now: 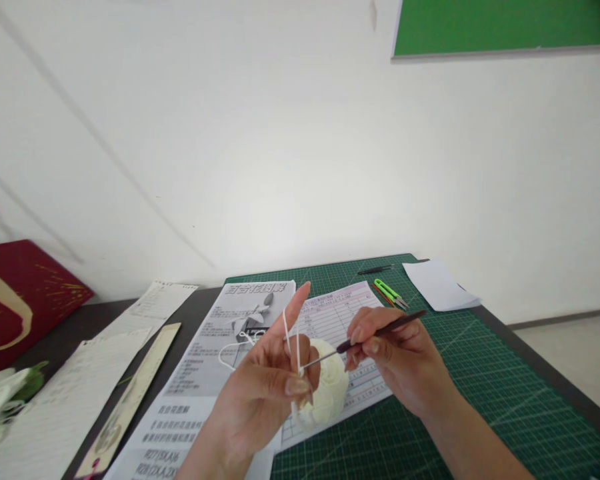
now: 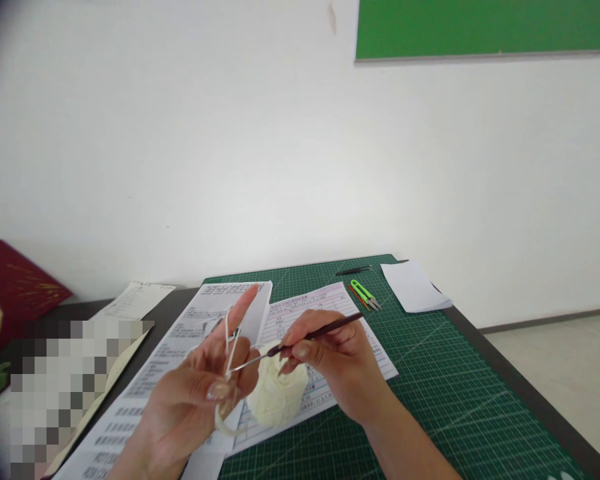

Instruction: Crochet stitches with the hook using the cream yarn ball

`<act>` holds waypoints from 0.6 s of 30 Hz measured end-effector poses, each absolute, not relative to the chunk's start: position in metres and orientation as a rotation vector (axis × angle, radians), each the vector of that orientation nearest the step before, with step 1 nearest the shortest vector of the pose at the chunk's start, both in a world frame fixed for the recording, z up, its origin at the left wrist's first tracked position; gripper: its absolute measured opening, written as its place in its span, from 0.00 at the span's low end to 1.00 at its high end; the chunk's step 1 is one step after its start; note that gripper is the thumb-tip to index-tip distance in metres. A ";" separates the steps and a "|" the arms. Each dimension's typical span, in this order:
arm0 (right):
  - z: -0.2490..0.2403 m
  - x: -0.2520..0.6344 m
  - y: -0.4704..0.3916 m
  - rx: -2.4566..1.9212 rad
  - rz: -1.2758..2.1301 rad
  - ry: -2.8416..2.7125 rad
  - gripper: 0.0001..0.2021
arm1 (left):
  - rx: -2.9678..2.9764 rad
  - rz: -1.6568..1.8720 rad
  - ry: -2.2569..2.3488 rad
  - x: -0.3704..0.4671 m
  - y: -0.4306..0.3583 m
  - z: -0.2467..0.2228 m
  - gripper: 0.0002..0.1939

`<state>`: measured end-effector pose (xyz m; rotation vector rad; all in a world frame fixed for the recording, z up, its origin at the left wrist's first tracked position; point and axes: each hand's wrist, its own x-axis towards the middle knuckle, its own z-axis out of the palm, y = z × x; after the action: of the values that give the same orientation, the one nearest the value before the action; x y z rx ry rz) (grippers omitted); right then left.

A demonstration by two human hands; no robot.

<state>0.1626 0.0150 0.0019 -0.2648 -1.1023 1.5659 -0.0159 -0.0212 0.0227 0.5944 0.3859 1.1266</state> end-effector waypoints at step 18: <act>0.004 0.169 0.015 -0.290 1.504 -1.226 0.02 | 0.610 1.114 0.425 -0.016 -0.020 0.023 0.46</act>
<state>0.1691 0.0153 0.0041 -0.2899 -1.2258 1.5042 -0.0160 -0.0197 0.0226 0.6104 0.4247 1.1140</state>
